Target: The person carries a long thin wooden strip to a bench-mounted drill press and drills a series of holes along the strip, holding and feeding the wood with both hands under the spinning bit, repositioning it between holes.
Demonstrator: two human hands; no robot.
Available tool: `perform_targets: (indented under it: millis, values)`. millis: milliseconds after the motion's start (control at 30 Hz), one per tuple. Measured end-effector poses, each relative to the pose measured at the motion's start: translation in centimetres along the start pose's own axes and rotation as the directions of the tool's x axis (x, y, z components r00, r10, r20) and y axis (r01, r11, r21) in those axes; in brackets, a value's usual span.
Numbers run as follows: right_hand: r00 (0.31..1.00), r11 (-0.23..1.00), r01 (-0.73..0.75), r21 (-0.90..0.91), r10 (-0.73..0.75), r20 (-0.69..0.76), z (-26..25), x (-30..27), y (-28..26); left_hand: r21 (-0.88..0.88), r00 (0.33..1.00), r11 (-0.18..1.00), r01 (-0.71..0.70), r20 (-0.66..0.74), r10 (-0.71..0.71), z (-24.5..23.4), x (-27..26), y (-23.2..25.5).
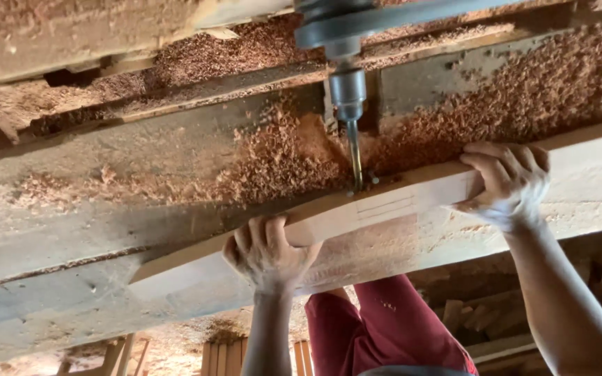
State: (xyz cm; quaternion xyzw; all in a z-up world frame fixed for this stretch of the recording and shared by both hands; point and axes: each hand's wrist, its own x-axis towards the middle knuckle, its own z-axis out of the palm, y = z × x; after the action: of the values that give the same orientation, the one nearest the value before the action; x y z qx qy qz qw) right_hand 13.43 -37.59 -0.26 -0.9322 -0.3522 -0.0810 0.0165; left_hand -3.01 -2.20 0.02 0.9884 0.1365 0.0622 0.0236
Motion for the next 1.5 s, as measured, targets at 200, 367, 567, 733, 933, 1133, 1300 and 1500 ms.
perform_targets:
  millis: [200,367,567,733,933,1133,1300,1500]
  values:
    - [0.991,0.991,-0.129,0.037,0.130,-0.017,0.2,-1.1,-1.5,-0.077,0.995,0.994,-0.072,-0.079,0.066,1.2,4.0,-1.1]
    - [0.980,0.980,-0.195,0.037,0.193,0.058,-0.2,-2.4,-2.4,-0.047,0.994,0.993,-0.108,0.024,0.109,1.7,3.2,-1.9]
    - [0.957,0.960,-0.272,0.069,0.263,0.120,-1.4,-3.7,-3.9,-0.084,0.989,0.987,-0.139,0.039,0.142,1.1,3.9,-1.9]
    - [0.973,0.978,-0.208,-0.017,0.209,0.098,-1.2,-2.3,-3.5,-0.086,0.984,0.984,-0.158,0.067,0.164,0.6,5.3,-1.9]
    - [0.997,0.998,-0.067,-0.012,0.066,-0.036,0.5,0.1,-1.5,-0.030,0.993,0.992,-0.120,0.004,0.120,1.0,4.4,-1.2]
    - [0.998,0.998,-0.057,0.017,0.057,-0.032,0.5,0.6,-0.9,-0.129,0.991,0.988,-0.082,0.093,0.094,-0.8,4.1,-0.8]
    - [0.999,0.994,-0.048,0.094,0.050,-0.018,1.0,0.5,-0.2,-0.099,0.961,0.989,-0.112,0.241,0.133,-0.5,2.4,-1.8]
    - [0.998,0.996,-0.021,0.091,0.016,0.054,0.5,1.2,-0.5,-0.102,0.950,0.978,-0.181,0.240,0.201,-1.2,2.2,-2.9]
